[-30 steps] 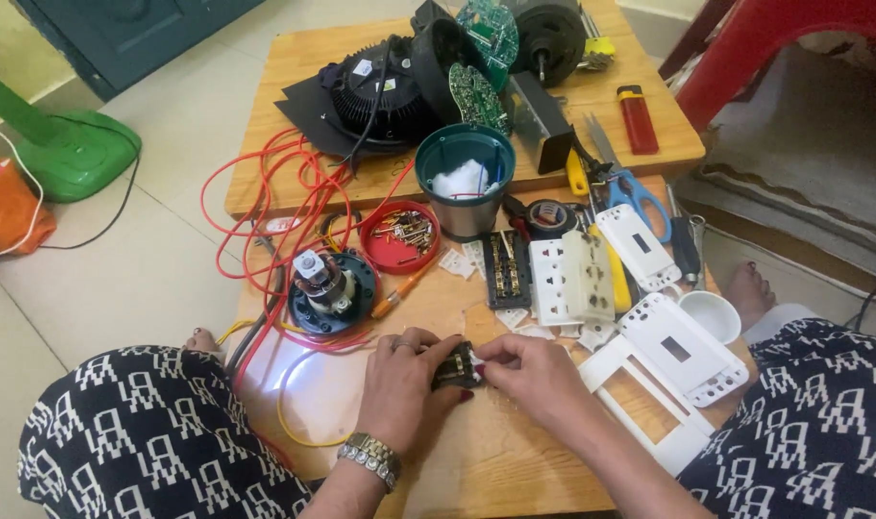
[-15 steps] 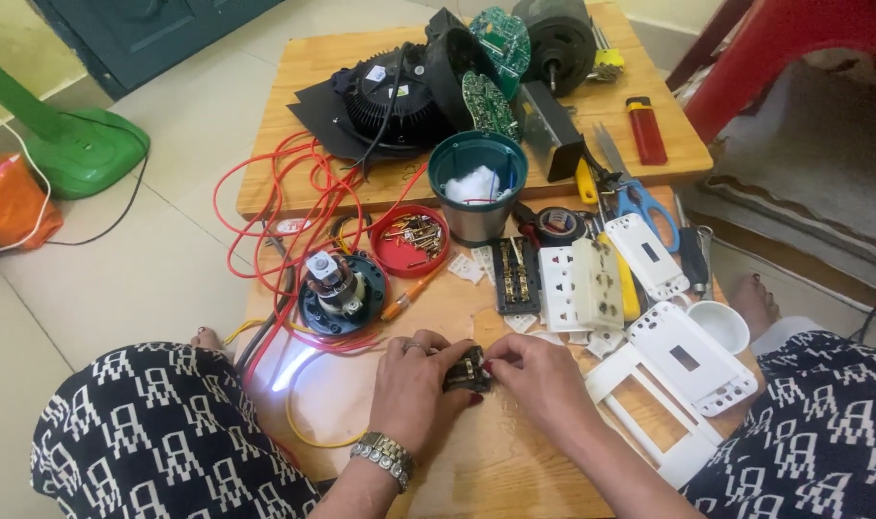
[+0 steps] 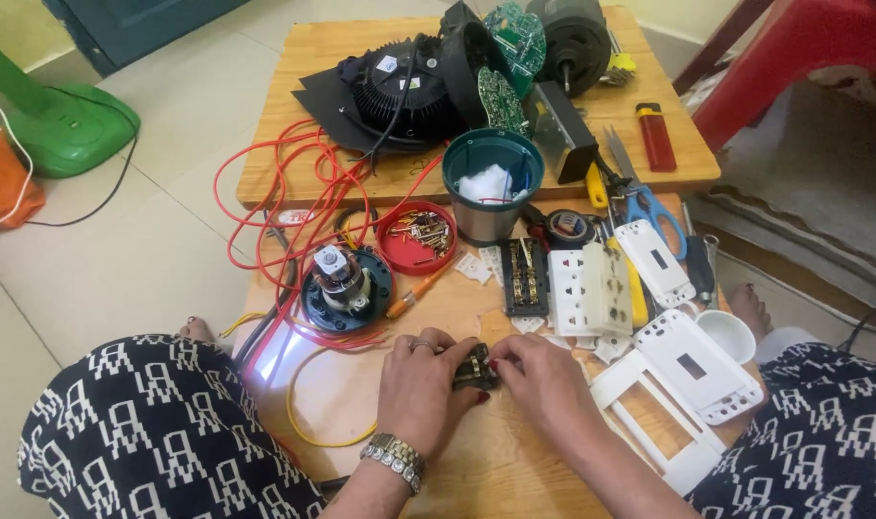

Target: Repairing or assembling an electrical switch by fitting internal components and the outer casing together on a low workbench.

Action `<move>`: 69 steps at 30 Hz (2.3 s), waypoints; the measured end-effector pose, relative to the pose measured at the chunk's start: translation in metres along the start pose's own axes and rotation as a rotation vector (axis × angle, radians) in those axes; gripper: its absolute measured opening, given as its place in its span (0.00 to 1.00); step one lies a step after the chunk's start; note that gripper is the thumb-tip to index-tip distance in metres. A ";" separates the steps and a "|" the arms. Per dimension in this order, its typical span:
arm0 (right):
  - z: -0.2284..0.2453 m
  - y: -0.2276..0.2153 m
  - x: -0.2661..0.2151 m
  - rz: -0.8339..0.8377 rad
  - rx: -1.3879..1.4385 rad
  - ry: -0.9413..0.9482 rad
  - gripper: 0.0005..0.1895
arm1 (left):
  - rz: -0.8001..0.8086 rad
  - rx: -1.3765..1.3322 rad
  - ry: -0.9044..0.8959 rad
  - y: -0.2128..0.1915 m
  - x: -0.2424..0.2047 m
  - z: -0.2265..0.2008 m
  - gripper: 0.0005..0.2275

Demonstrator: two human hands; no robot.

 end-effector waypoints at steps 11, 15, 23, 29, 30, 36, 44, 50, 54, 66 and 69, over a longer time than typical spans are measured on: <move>0.009 -0.005 0.003 0.245 0.012 0.202 0.08 | -0.038 -0.054 0.010 0.002 0.000 0.003 0.24; 0.006 0.000 0.012 0.069 -0.081 -0.027 0.05 | -0.051 -0.051 0.019 0.001 0.000 0.002 0.24; 0.011 0.000 0.005 0.098 -0.083 -0.038 0.05 | -0.045 -0.041 0.004 0.003 0.001 0.003 0.24; 0.008 0.002 0.006 0.155 -0.045 0.042 0.06 | -0.035 -0.054 0.005 0.000 -0.002 0.002 0.23; 0.008 0.000 0.010 0.080 -0.079 -0.029 0.06 | -0.046 -0.049 0.011 0.000 -0.001 0.001 0.24; 0.001 0.012 0.004 0.078 -0.130 -0.040 0.05 | -0.024 -0.026 -0.002 0.001 0.000 0.001 0.23; 0.009 0.009 0.011 0.066 -0.136 -0.164 0.04 | -0.023 -0.034 -0.011 -0.001 0.001 0.002 0.23; 0.010 0.002 0.002 0.073 -0.088 -0.036 0.05 | -0.047 -0.042 -0.009 0.003 0.002 0.003 0.25; 0.002 0.008 0.011 0.045 -0.140 -0.081 0.06 | -0.082 -0.045 0.011 0.003 0.001 0.003 0.26; 0.014 -0.007 0.016 0.023 -0.030 0.036 0.07 | -0.034 -0.065 -0.015 0.001 0.001 0.004 0.26; 0.010 -0.001 0.012 0.027 -0.013 0.081 0.08 | -0.047 -0.059 -0.009 0.001 0.001 0.003 0.24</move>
Point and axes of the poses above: each hand's wrist, its own x-axis towards the middle knuckle, its own y-axis out of the palm, z = x × y, the point moved 10 cm from there along x, towards the middle knuckle, and after that the axes turned 10 degrees about -y, right-handed, at the moved point
